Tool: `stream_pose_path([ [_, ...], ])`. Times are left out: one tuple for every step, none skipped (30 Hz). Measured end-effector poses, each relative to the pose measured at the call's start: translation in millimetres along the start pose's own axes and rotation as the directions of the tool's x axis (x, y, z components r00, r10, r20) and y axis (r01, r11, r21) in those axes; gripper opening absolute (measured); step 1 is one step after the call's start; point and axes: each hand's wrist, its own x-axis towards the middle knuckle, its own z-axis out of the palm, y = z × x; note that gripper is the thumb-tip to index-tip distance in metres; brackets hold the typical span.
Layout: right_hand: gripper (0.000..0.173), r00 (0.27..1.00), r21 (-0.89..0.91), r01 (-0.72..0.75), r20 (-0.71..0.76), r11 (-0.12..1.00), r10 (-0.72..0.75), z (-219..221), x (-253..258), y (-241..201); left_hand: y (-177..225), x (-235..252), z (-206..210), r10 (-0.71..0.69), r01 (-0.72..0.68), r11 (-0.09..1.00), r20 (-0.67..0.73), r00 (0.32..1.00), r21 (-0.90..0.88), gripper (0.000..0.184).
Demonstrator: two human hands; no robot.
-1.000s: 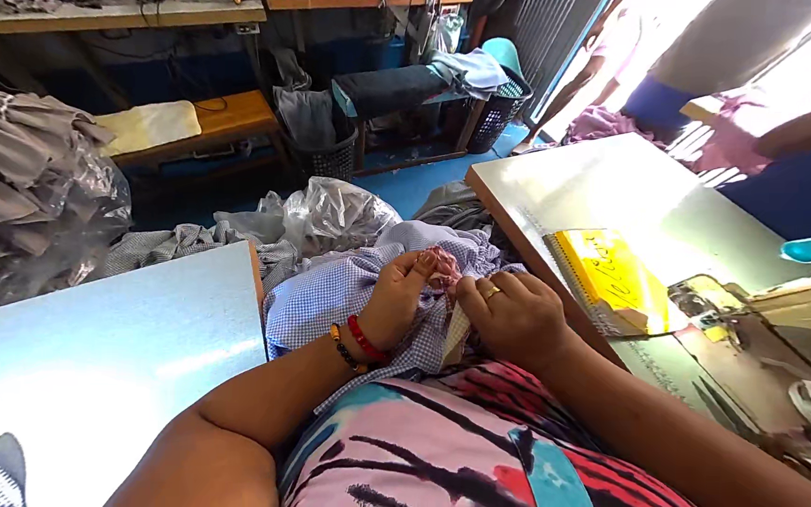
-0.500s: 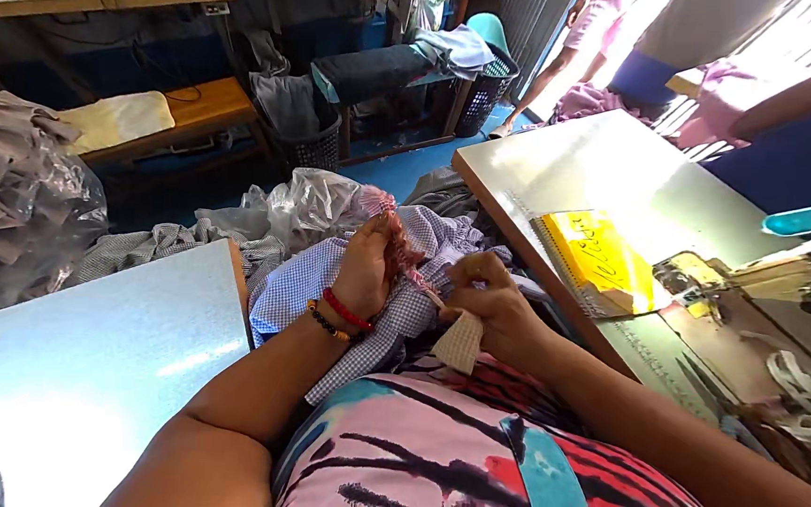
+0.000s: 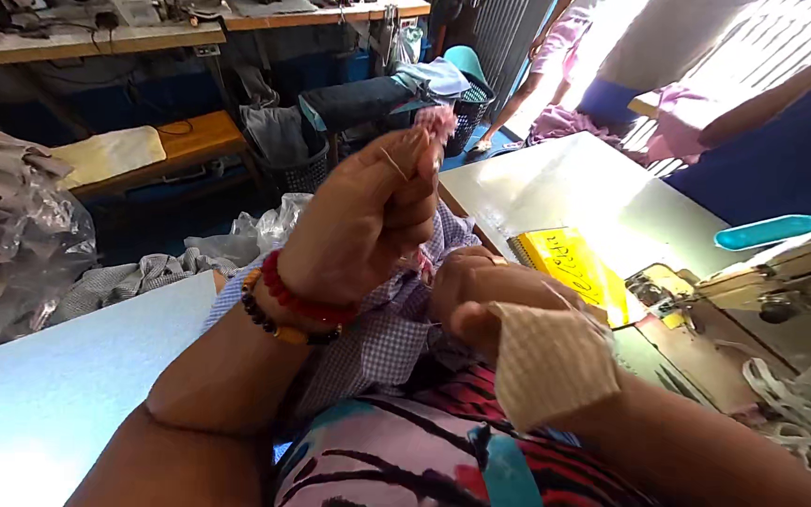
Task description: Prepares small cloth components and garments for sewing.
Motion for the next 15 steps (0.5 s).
stream_pose_path([
  [0.037,0.998,-0.041,0.054,0.014,0.998,-0.053,-2,1,-5,6,2,1,-0.010,0.010,1.000,0.006,1.000,-0.024,0.032],
  [0.036,0.997,-0.076,0.079,0.027,0.994,-0.077,-1,-1,-8,8,2,-2,-0.017,0.017,0.999,0.000,1.000,-0.043,0.031],
  [0.037,0.996,-0.101,0.083,0.050,0.991,-0.078,2,-5,-7,4,0,-9,-0.021,0.018,0.998,-0.041,0.999,-0.056,0.031],
  [0.038,0.995,-0.115,0.068,0.086,0.991,-0.058,5,-12,-3,-4,-2,-22,-0.022,0.013,0.997,-0.123,0.992,-0.074,0.031],
  [0.039,0.992,-0.115,0.054,0.122,0.992,-0.040,10,-23,3,-16,-5,-40,-0.031,0.008,0.996,-0.249,0.968,-0.090,0.031],
  [0.040,0.988,-0.114,0.042,0.154,0.993,-0.024,14,-35,11,-30,-7,-61,-0.061,0.022,0.994,-0.394,0.917,-0.103,0.031],
  [0.040,0.983,-0.106,0.026,0.182,0.994,-0.007,17,-46,18,-45,-7,-80,-0.110,0.054,0.991,-0.524,0.844,-0.121,0.032],
  [0.039,0.980,-0.086,0.008,0.201,0.996,0.009,18,-55,24,-58,-6,-94,-0.162,0.103,0.986,-0.599,0.784,-0.132,0.031],
  [0.039,0.978,-0.055,-0.001,0.206,0.998,0.013,17,-60,26,-66,-3,-99,-0.197,0.149,0.980,-0.621,0.759,-0.128,0.031],
  [0.038,0.980,-0.028,-0.002,0.199,1.000,0.007,14,-59,23,-68,1,-94,-0.206,0.189,0.978,-0.612,0.763,-0.093,0.031],
  [0.038,0.983,-0.013,0.008,0.186,1.000,-0.005,6,-54,15,-62,8,-82,-0.188,0.204,0.978,-0.578,0.794,-0.038,0.031],
  [0.039,0.985,-0.012,0.033,0.171,0.999,-0.031,-3,-45,5,-48,16,-65,-0.153,0.200,0.979,-0.510,0.847,0.038,0.030],
  [0.039,0.985,-0.017,0.076,0.154,0.997,-0.072,-12,-35,-6,-31,25,-47,-0.119,0.187,0.976,-0.447,0.887,0.112,0.028],
  [0.039,0.983,-0.032,0.122,0.139,0.992,-0.117,-20,-27,-18,-14,34,-33,-0.100,0.175,0.972,-0.399,0.911,0.156,0.026],
  [0.039,0.979,-0.036,0.170,0.120,0.985,-0.165,-26,-22,-26,1,41,-24,-0.095,0.167,0.973,-0.378,0.921,0.161,0.026],
])
